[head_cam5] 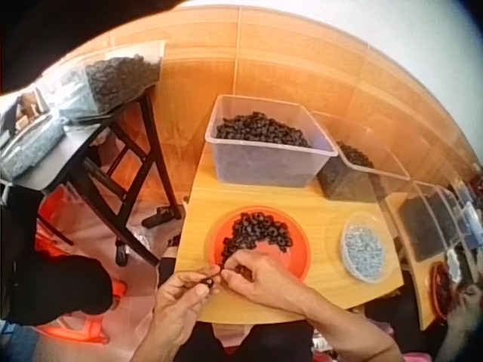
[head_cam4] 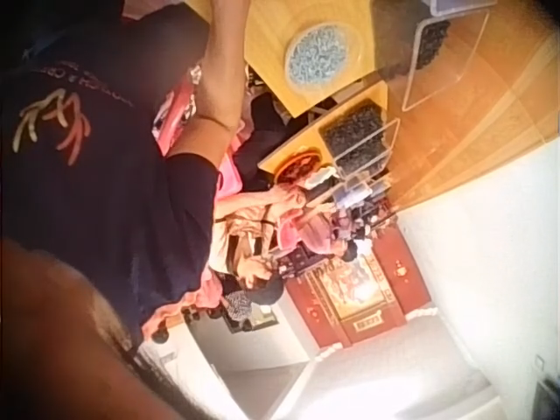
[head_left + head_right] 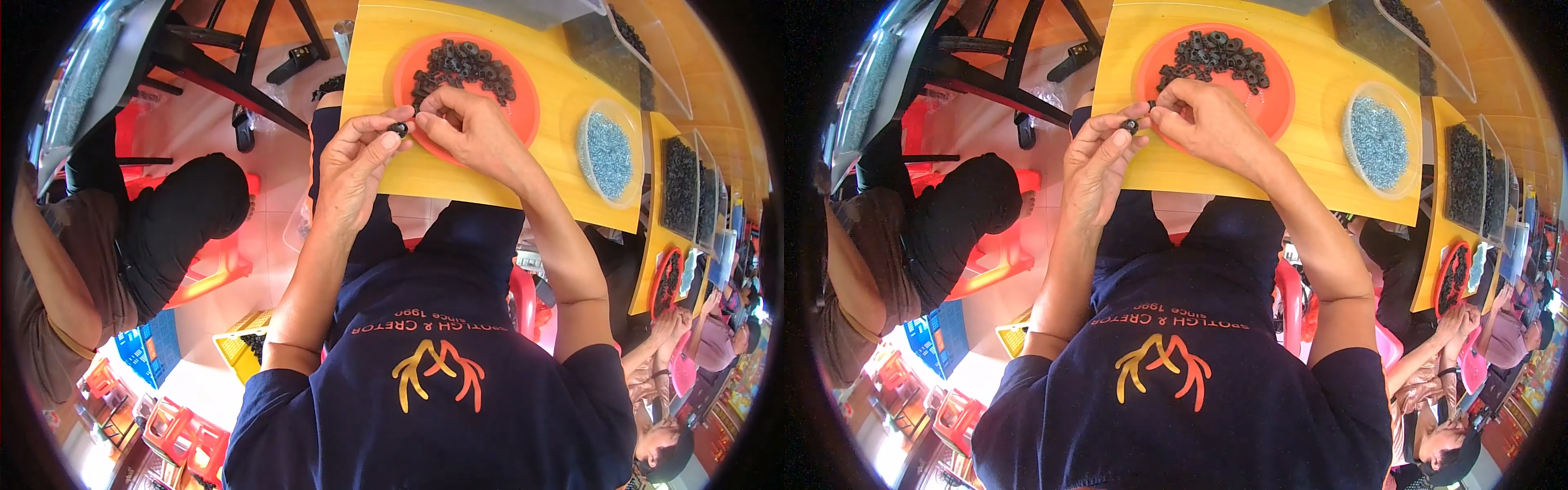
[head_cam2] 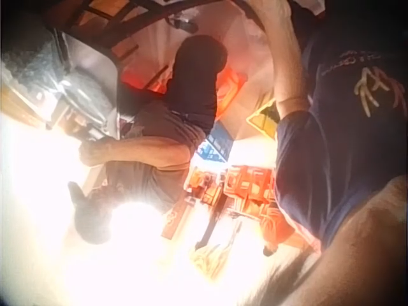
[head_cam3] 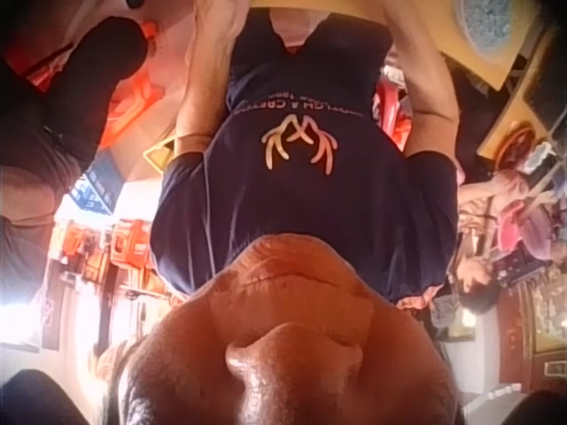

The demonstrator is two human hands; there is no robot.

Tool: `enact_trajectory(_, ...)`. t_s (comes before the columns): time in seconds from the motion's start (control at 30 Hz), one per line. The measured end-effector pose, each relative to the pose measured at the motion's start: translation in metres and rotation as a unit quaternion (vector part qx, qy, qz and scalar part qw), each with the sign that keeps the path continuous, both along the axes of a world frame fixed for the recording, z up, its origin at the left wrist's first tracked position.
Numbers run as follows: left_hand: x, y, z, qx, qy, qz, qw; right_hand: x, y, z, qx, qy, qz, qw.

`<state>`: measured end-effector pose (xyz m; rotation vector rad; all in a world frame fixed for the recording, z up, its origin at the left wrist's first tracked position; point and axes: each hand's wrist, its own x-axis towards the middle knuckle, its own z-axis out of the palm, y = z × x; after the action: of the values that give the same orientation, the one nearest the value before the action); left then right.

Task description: The person assembles plastic cord locks by taking plastic components and springs from a tray and fitting them together by hand.

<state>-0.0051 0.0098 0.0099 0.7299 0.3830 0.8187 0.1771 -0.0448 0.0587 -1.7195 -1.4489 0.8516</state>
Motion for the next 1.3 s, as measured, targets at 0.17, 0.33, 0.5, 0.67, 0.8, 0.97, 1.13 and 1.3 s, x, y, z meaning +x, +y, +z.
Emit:
enact_trajectory(0.17,0.001,0.006,0.001,0.024,0.006,-0.017,1.0,0.011,-0.007,-0.015,0.022,0.082,0.06,0.995)
enact_trajectory(0.33,-0.003,0.016,0.0,0.002,-0.08,-0.128,0.989,0.015,-0.012,-0.004,-0.005,0.236,0.109,0.966)
enact_trajectory(0.5,0.002,0.015,0.005,-0.017,-0.096,-0.194,0.976,0.031,-0.014,0.008,-0.108,0.316,0.17,0.927)
enact_trajectory(0.67,0.012,0.008,0.005,-0.049,-0.109,-0.213,0.97,0.034,-0.02,0.0,-0.051,0.366,0.148,0.917)
enact_trajectory(0.8,0.018,0.005,0.006,-0.079,-0.11,-0.168,0.976,0.024,-0.025,0.005,-0.006,0.348,0.063,0.935)
enact_trajectory(0.97,0.021,0.003,0.002,-0.072,-0.066,-0.109,0.989,0.019,-0.029,0.001,0.005,0.429,-0.012,0.903)
enact_trajectory(1.13,0.025,0.0,-0.001,-0.045,-0.037,-0.083,0.995,0.008,-0.028,0.005,-0.007,0.5,-0.068,0.863)
enact_trajectory(1.3,0.025,0.0,-0.004,-0.023,-0.014,-0.066,0.997,0.009,-0.029,0.006,-0.023,0.514,-0.08,0.854)
